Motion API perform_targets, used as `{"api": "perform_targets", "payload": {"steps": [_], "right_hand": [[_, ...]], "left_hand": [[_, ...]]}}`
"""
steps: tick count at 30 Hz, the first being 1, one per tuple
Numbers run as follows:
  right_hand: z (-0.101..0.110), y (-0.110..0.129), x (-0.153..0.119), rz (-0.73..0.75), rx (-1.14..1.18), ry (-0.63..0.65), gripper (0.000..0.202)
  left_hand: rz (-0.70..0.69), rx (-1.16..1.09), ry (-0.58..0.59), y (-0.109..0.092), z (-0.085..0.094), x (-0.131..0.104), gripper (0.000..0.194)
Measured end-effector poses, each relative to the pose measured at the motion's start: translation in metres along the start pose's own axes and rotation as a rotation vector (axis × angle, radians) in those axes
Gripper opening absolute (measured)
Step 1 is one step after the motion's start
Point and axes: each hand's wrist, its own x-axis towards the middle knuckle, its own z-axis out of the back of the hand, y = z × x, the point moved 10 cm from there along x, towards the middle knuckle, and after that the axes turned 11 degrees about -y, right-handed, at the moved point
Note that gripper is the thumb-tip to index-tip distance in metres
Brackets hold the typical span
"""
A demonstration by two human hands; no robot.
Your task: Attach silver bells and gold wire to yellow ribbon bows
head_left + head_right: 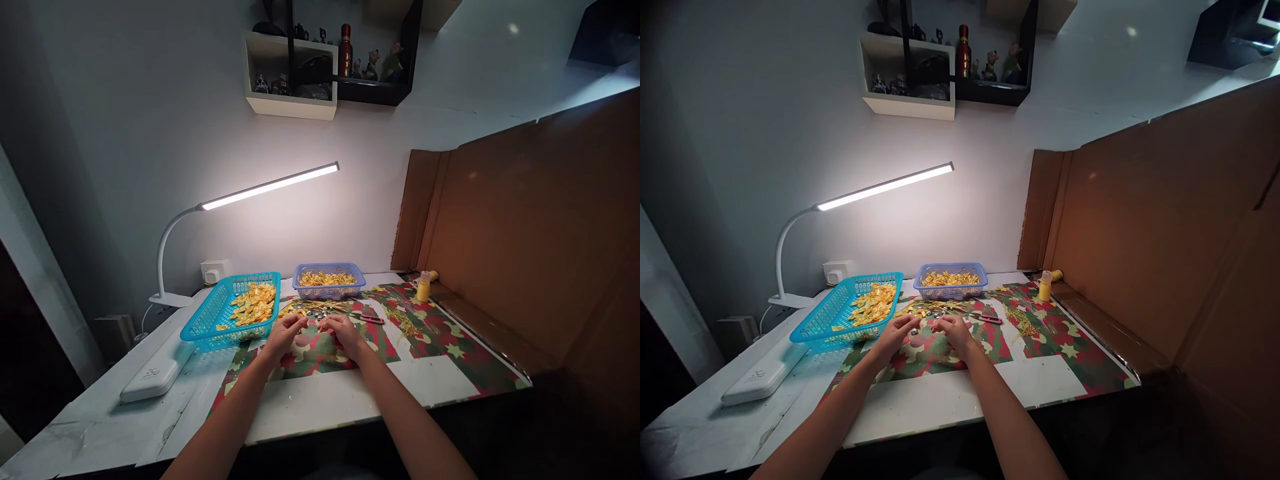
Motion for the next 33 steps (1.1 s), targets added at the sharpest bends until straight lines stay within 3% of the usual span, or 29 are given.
{"api": "perform_targets", "payload": {"steps": [6,19,25,33], "right_hand": [[0.000,0.001,-0.001,-0.012,-0.009,0.003,0.015],[0.001,-0.006,-0.001,-0.062,-0.036,0.009,0.013],[0.004,-0.006,-0.003,-0.092,-0.055,-0.001,0.013],[0.008,-0.001,-0.004,-0.081,-0.099,-0.015,0.018]], "left_hand": [[0.014,0.005,-0.080,0.003,0.009,0.003,0.041],[0.000,0.074,-0.119,0.008,0.014,0.005,0.038],[-0.043,0.130,-0.082,0.008,0.008,0.005,0.043],[-0.141,0.230,-0.009,-0.001,-0.002,-0.001,0.033]]}}
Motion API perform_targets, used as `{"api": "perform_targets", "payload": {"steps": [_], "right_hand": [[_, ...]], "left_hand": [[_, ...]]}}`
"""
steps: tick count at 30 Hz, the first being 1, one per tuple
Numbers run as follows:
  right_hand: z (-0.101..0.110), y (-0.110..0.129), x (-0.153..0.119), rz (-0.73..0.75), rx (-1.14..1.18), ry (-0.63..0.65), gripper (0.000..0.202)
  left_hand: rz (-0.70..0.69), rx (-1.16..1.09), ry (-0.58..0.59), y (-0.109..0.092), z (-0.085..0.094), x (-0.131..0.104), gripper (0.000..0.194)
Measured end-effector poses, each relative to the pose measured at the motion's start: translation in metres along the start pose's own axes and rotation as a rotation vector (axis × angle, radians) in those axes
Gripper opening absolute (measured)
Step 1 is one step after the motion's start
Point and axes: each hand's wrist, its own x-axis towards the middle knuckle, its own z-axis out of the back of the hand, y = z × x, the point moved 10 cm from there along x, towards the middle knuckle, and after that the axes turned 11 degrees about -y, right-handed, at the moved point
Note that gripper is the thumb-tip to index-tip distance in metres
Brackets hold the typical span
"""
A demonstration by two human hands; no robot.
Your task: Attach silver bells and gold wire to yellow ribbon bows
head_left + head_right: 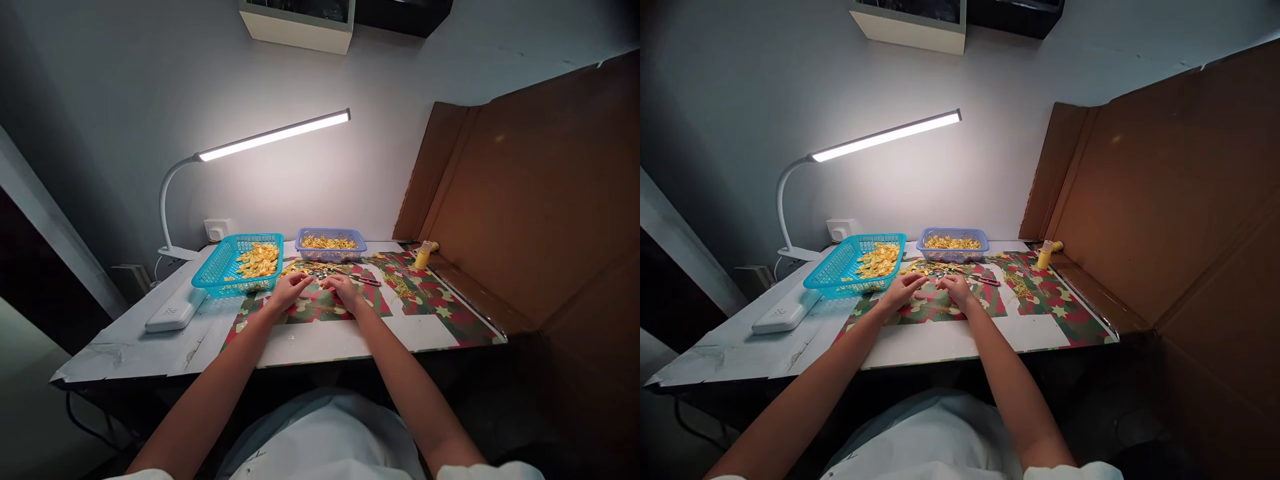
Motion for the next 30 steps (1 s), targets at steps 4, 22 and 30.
{"api": "perform_targets", "payload": {"steps": [4,22,30], "right_hand": [[0.000,-0.003,0.002,0.023,-0.016,0.003,0.016],[-0.009,0.000,0.008,0.211,-0.126,0.071,0.019],[-0.008,0.000,0.005,0.169,-0.095,0.083,0.016]], "left_hand": [[-0.076,0.078,-0.073,-0.006,0.007,-0.001,0.031],[-0.199,0.056,0.248,-0.022,-0.033,-0.020,0.034],[-0.125,0.035,0.200,-0.011,-0.029,-0.012,0.038]]}}
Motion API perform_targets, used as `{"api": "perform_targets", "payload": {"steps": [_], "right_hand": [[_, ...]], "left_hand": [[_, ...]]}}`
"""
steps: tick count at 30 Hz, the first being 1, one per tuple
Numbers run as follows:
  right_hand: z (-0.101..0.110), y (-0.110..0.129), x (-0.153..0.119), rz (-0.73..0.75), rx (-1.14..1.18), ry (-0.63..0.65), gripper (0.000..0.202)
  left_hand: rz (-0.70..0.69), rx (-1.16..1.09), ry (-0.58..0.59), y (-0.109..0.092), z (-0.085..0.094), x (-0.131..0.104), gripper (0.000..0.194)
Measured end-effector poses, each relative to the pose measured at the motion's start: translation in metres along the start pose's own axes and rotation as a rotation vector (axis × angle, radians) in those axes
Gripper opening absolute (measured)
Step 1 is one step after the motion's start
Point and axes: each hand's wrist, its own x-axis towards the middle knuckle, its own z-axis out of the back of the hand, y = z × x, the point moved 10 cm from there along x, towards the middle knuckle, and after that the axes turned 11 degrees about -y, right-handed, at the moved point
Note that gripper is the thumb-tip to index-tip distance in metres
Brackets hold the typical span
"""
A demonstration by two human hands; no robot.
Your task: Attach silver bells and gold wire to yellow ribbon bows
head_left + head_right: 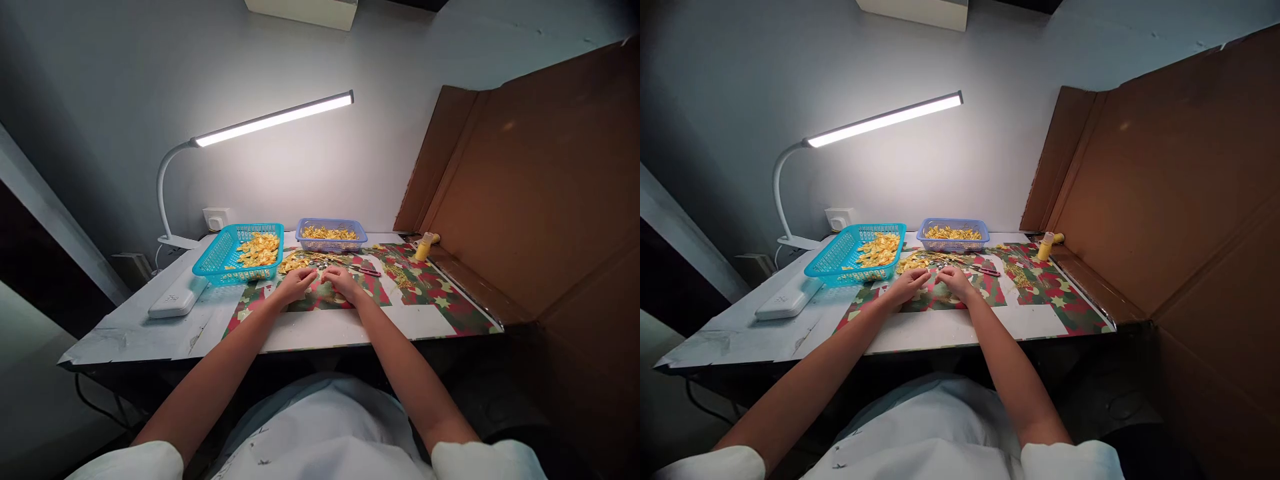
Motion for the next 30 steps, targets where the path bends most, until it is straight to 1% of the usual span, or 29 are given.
{"api": "perform_targets", "payload": {"steps": [10,18,25,30], "right_hand": [[0.001,0.003,-0.003,-0.015,0.020,-0.002,0.016],[0.005,0.006,-0.002,-0.008,0.024,-0.014,0.018],[0.008,0.009,-0.003,0.022,0.007,-0.027,0.017],[0.012,0.012,-0.002,0.080,-0.050,-0.069,0.018]], "left_hand": [[0.038,0.005,-0.030,0.004,0.005,0.003,0.036],[0.029,0.034,-0.088,0.008,0.018,0.008,0.032],[0.027,0.045,-0.080,0.007,0.019,0.008,0.032],[0.032,0.049,-0.070,0.007,0.018,0.009,0.032]]}}
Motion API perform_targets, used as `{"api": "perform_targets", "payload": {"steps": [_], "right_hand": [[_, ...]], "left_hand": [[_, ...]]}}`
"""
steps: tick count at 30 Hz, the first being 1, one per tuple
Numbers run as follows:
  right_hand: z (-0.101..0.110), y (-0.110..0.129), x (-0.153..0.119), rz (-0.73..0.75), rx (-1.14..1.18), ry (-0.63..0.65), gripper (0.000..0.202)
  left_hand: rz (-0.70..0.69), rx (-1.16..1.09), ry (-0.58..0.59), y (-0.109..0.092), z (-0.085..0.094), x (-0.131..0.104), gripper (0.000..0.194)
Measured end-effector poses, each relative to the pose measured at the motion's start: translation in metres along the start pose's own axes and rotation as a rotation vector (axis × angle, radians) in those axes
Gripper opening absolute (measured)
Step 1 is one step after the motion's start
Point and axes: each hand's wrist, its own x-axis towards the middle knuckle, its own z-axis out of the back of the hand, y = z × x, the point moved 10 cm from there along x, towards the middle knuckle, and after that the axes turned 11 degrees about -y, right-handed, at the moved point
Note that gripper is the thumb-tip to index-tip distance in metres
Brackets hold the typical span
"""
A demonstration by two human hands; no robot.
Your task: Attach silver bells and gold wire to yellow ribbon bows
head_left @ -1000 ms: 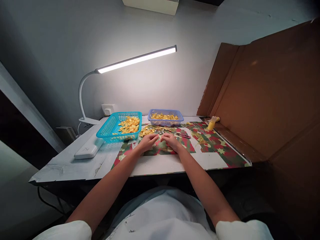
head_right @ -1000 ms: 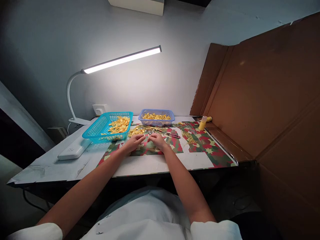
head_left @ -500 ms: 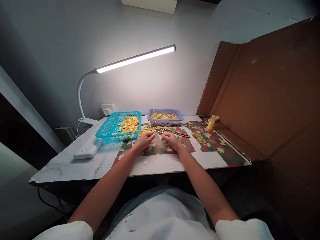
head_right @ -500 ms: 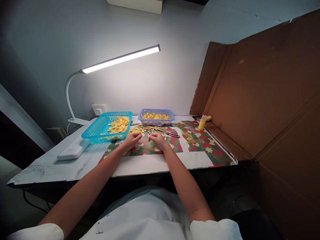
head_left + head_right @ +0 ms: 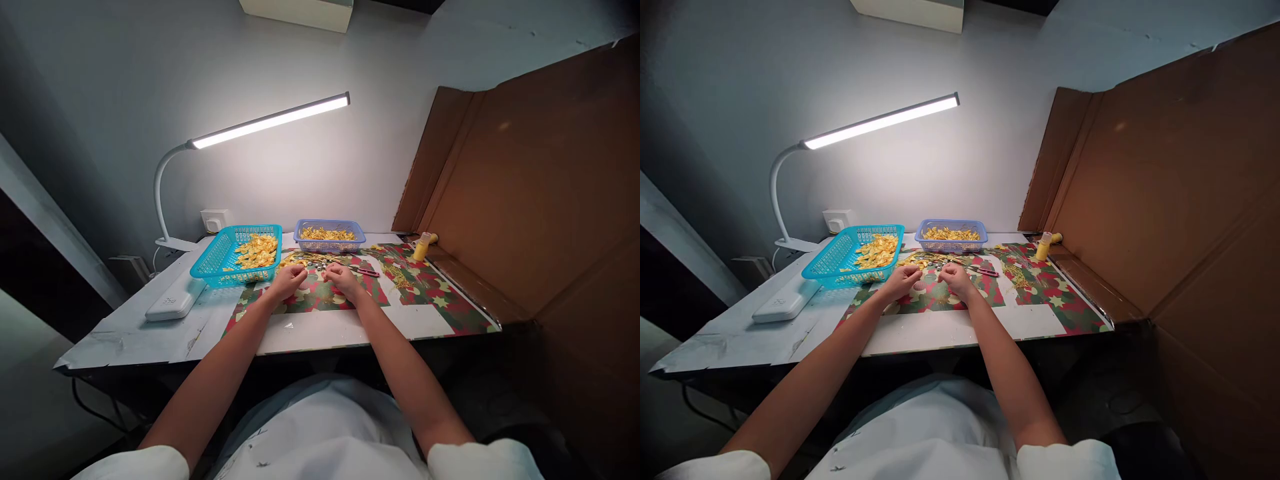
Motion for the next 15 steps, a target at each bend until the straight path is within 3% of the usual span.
{"api": "perform_targets", "payload": {"steps": [9,15], "right_hand": [[0.017,0.018,-0.003,0.260,-0.258,-0.163,0.016],[0.012,0.030,-0.011,0.374,-0.381,-0.143,0.015]], "left_hand": [[-0.011,-0.035,-0.032,-0.004,0.009,-0.003,0.035],[-0.044,-0.129,-0.089,-0.020,0.007,-0.004,0.032]]}}
